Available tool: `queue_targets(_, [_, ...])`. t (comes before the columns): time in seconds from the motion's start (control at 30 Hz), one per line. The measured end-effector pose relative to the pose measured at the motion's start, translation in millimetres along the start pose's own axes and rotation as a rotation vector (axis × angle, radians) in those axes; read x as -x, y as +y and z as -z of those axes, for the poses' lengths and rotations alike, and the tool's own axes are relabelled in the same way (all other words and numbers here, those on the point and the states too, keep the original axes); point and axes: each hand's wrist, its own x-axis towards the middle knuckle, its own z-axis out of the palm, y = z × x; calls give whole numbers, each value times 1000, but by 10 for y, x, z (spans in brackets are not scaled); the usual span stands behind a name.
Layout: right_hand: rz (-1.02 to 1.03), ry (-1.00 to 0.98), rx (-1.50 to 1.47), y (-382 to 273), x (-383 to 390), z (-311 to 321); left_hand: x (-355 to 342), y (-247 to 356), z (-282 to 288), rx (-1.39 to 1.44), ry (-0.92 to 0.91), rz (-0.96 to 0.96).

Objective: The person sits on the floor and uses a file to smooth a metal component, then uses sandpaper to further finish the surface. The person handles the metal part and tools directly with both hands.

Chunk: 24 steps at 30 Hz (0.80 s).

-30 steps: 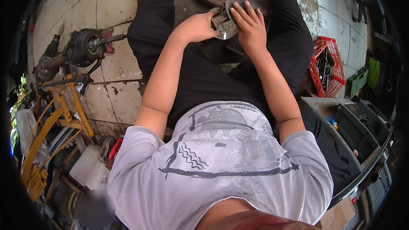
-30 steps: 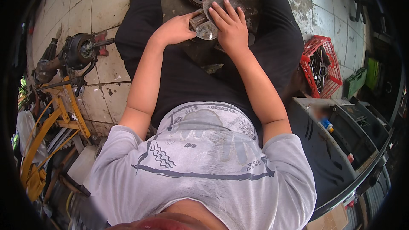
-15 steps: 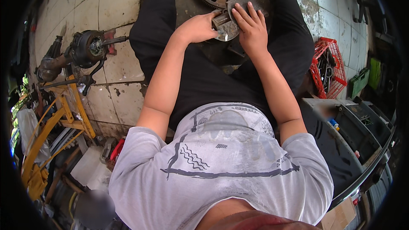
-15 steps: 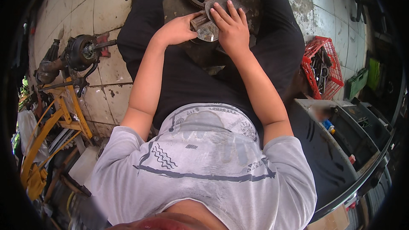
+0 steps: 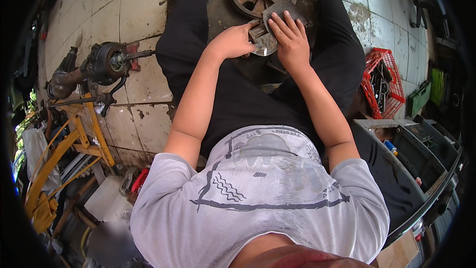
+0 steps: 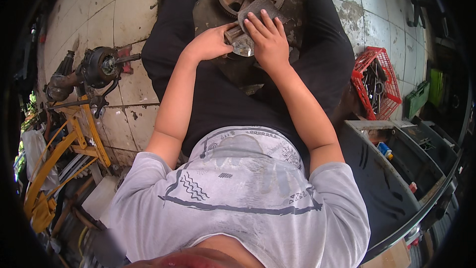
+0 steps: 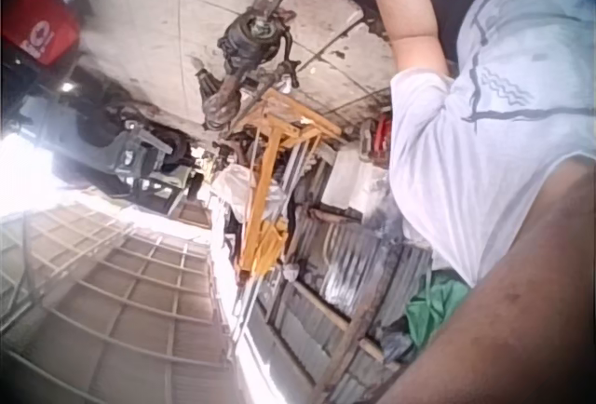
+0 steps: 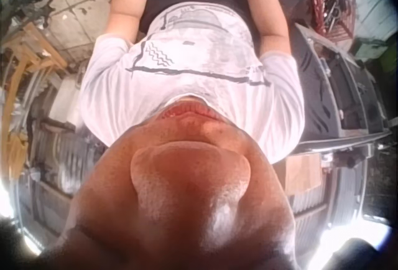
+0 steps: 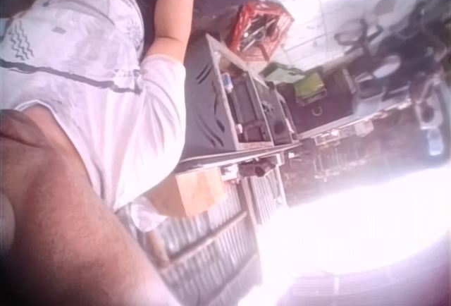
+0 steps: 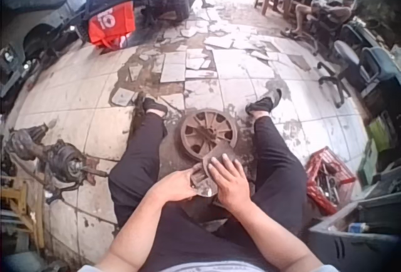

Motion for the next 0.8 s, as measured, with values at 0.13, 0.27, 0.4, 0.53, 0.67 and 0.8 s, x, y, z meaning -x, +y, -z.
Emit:
queue_targets(0.13, [185,-50,-151,-91,68,83,26,-17,-9,-59,-3,-40])
queue_targets(0.27, [71,-20,-81,-22,42,21,2,95,58,-25,-98,90])
queue_targets(0.4, [177,-45,-151,-39,58,79,5,-101,-53,-42,16,6])
queue_targets(0.53, [187,-55,-112,-18,64,51,-2,7,-27,-49,13,30])
queue_targets(0.67, [94,-17,-98,28,76,5,20,43,-2,-44,-6,26])
queue_targets(0.8, [268,-75,-205,-102,75,102,-18,-84,-55,-58,29,-31])
